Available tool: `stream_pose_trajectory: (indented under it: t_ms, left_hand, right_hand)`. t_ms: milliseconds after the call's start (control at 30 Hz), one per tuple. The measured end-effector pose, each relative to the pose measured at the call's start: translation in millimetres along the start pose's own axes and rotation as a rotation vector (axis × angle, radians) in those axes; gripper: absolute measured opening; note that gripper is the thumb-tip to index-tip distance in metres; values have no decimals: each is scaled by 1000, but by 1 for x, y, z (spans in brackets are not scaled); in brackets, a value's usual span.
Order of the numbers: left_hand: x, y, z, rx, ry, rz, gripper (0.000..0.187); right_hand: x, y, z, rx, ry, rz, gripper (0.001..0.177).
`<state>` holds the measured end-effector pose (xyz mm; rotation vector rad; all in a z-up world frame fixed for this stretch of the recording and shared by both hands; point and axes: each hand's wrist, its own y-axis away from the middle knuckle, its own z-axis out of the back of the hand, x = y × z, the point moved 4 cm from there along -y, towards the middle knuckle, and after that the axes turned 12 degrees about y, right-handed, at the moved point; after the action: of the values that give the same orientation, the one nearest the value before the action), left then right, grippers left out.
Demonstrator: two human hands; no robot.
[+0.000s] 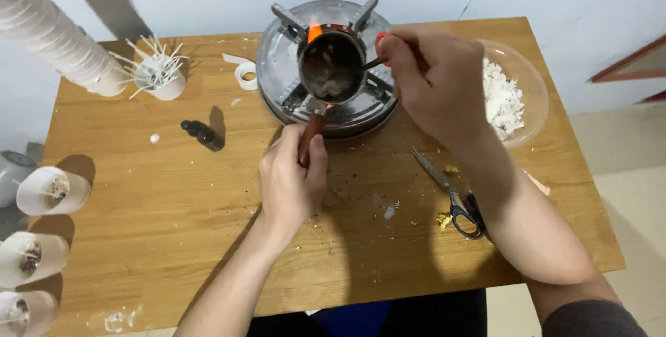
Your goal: Melting wax flakes in a small pot over a portable stove and stirring the mixture while adding more flakes.
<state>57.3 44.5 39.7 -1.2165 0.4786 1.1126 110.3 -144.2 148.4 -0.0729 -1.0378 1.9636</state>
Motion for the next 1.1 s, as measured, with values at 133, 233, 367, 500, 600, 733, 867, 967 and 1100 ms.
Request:
stream_pose_trajectory:
  t_ms: [133,233,367,500,600,733,867,967,1100]
  left_hand:
    - [1,1,0,7,37,63,15]
    - [4,2,1,0,35,124,18]
    - [0,2,2,1,43,102,18]
    - [-1,2,1,4,62,104,18]
    - [-2,2,1,4,67,121,18]
    - [-7,1,3,7,83,93,21]
    - [1,1,3,-22,48,173,18]
    - [0,2,2,-17,47,77,15]
    - [1,3,0,-49,-25,5,11]
  right_hand:
    - [-19,0,-24,91,-316,-447,25]
    - [-30,3,-35,79,-621,-720,24]
    - [-38,5,-32,38,-660,-675,24]
    - [-13,-1,-12,-15,-393,-99,21]
    - [-1,-1,-3,-4,-303,99,24]
    - [-1,-1,-1,26,-199,235,21]
    - [1,-3,-1,171,-281,231,16]
    - [-1,-1,0,121,-226,239,18]
    - [-3,1,1,3,-81,294,18]
